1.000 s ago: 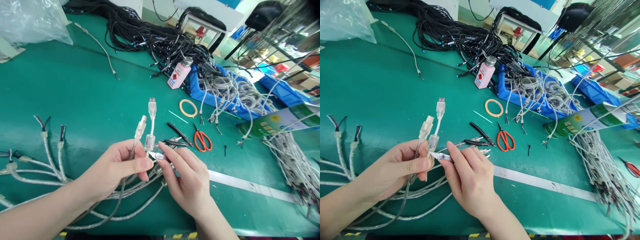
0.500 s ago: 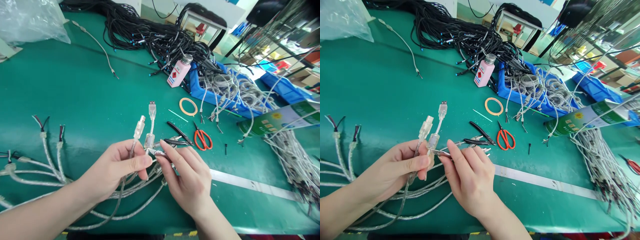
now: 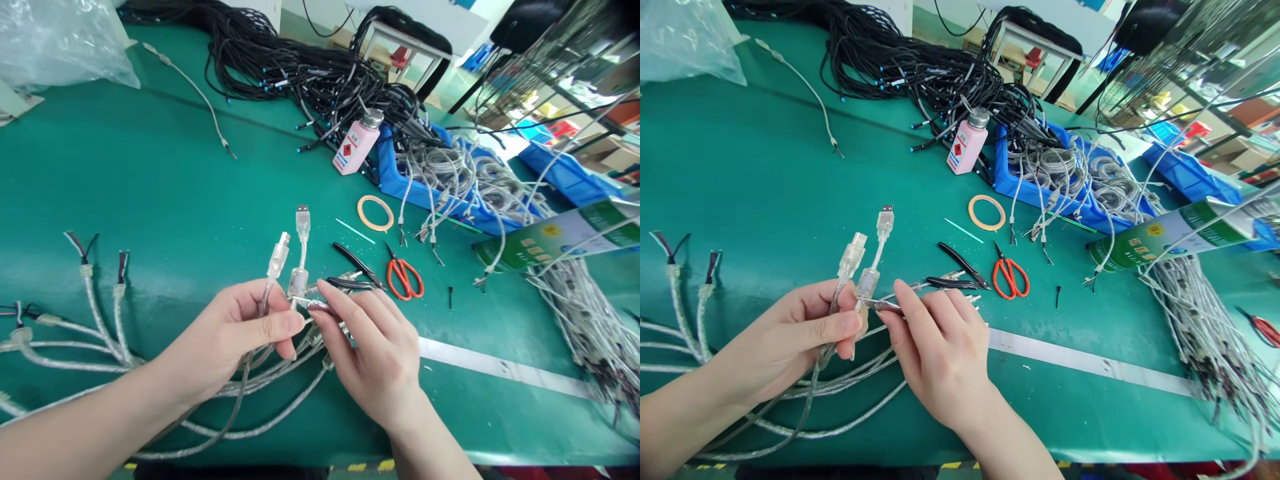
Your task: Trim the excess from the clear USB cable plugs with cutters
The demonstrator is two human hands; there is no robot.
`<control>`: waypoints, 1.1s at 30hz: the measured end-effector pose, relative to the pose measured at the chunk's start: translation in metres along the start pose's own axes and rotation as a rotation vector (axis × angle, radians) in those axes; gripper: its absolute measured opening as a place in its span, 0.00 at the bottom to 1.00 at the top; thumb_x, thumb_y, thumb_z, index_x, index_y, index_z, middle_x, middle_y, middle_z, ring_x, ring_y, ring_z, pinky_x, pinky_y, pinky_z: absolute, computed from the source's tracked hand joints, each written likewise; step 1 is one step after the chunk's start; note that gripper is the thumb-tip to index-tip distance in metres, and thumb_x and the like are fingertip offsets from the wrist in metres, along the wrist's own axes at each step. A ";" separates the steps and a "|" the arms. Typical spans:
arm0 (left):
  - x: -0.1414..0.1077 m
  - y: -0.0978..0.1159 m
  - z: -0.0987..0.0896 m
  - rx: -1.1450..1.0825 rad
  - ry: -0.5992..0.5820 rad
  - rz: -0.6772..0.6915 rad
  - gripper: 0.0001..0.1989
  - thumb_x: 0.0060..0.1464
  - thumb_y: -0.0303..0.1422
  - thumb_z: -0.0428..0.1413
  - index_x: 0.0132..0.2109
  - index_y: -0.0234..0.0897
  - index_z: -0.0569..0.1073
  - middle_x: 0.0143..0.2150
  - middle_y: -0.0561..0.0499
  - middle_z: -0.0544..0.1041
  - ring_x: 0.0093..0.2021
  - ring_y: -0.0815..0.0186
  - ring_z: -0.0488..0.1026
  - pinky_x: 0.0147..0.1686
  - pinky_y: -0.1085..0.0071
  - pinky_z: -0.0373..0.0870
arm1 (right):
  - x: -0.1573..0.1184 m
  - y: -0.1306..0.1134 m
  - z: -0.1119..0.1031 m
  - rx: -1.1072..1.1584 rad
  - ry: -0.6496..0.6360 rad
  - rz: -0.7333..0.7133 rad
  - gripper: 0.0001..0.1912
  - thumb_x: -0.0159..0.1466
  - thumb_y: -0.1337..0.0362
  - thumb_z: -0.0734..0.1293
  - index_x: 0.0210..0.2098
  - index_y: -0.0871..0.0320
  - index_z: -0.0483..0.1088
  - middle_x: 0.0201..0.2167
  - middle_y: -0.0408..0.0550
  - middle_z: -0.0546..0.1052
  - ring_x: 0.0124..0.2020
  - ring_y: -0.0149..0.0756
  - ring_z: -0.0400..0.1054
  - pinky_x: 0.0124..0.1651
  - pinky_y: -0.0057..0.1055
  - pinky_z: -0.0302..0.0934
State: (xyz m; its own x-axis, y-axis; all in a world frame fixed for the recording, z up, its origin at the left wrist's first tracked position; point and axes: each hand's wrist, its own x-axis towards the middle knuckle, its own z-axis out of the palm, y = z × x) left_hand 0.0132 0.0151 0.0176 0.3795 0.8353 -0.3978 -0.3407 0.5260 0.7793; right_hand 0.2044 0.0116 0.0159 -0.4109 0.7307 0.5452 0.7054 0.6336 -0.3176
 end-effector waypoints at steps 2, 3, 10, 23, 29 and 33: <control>0.000 0.001 0.001 0.001 -0.001 -0.016 0.11 0.49 0.33 0.66 0.26 0.38 0.71 0.20 0.58 0.77 0.23 0.74 0.67 0.27 0.75 0.57 | 0.000 0.000 -0.001 -0.027 0.041 0.010 0.14 0.64 0.68 0.69 0.49 0.65 0.73 0.30 0.50 0.77 0.31 0.36 0.67 0.34 0.35 0.62; 0.000 0.001 0.002 0.003 0.002 -0.025 0.11 0.48 0.34 0.66 0.26 0.37 0.71 0.20 0.58 0.77 0.23 0.74 0.66 0.27 0.75 0.57 | 0.000 0.000 -0.002 -0.011 0.060 0.029 0.13 0.65 0.69 0.68 0.49 0.64 0.73 0.31 0.50 0.77 0.32 0.36 0.68 0.35 0.34 0.62; 0.000 -0.001 0.003 0.000 -0.050 -0.022 0.12 0.52 0.36 0.64 0.26 0.38 0.72 0.18 0.56 0.75 0.24 0.71 0.63 0.27 0.75 0.56 | 0.005 -0.005 -0.011 0.550 -0.020 0.495 0.08 0.69 0.62 0.63 0.44 0.56 0.72 0.29 0.41 0.74 0.24 0.26 0.63 0.27 0.24 0.58; -0.001 -0.010 0.006 0.043 -0.113 -0.072 0.10 0.56 0.38 0.62 0.31 0.37 0.77 0.27 0.53 0.78 0.29 0.70 0.70 0.31 0.76 0.66 | 0.004 -0.003 0.004 1.271 -0.104 0.720 0.07 0.66 0.60 0.67 0.39 0.57 0.74 0.27 0.41 0.73 0.23 0.24 0.62 0.28 0.23 0.60; 0.002 -0.008 0.009 -0.138 -0.075 -0.187 0.13 0.45 0.38 0.70 0.27 0.35 0.76 0.22 0.53 0.78 0.21 0.73 0.70 0.23 0.79 0.67 | 0.005 -0.003 0.000 1.283 -0.234 0.698 0.09 0.67 0.59 0.66 0.37 0.57 0.76 0.25 0.40 0.69 0.25 0.24 0.61 0.30 0.23 0.60; 0.002 -0.005 0.010 -0.128 -0.066 -0.242 0.17 0.42 0.43 0.70 0.26 0.34 0.76 0.20 0.51 0.78 0.20 0.71 0.71 0.22 0.78 0.68 | 0.004 0.002 0.000 1.276 -0.265 0.714 0.13 0.68 0.56 0.64 0.37 0.58 0.76 0.25 0.42 0.68 0.26 0.27 0.62 0.28 0.24 0.58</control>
State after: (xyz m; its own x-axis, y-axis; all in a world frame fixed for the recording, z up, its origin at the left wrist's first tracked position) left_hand 0.0246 0.0124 0.0178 0.5170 0.6728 -0.5292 -0.3373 0.7283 0.5964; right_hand 0.2037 0.0157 0.0175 -0.3939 0.9107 -0.1246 -0.1139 -0.1829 -0.9765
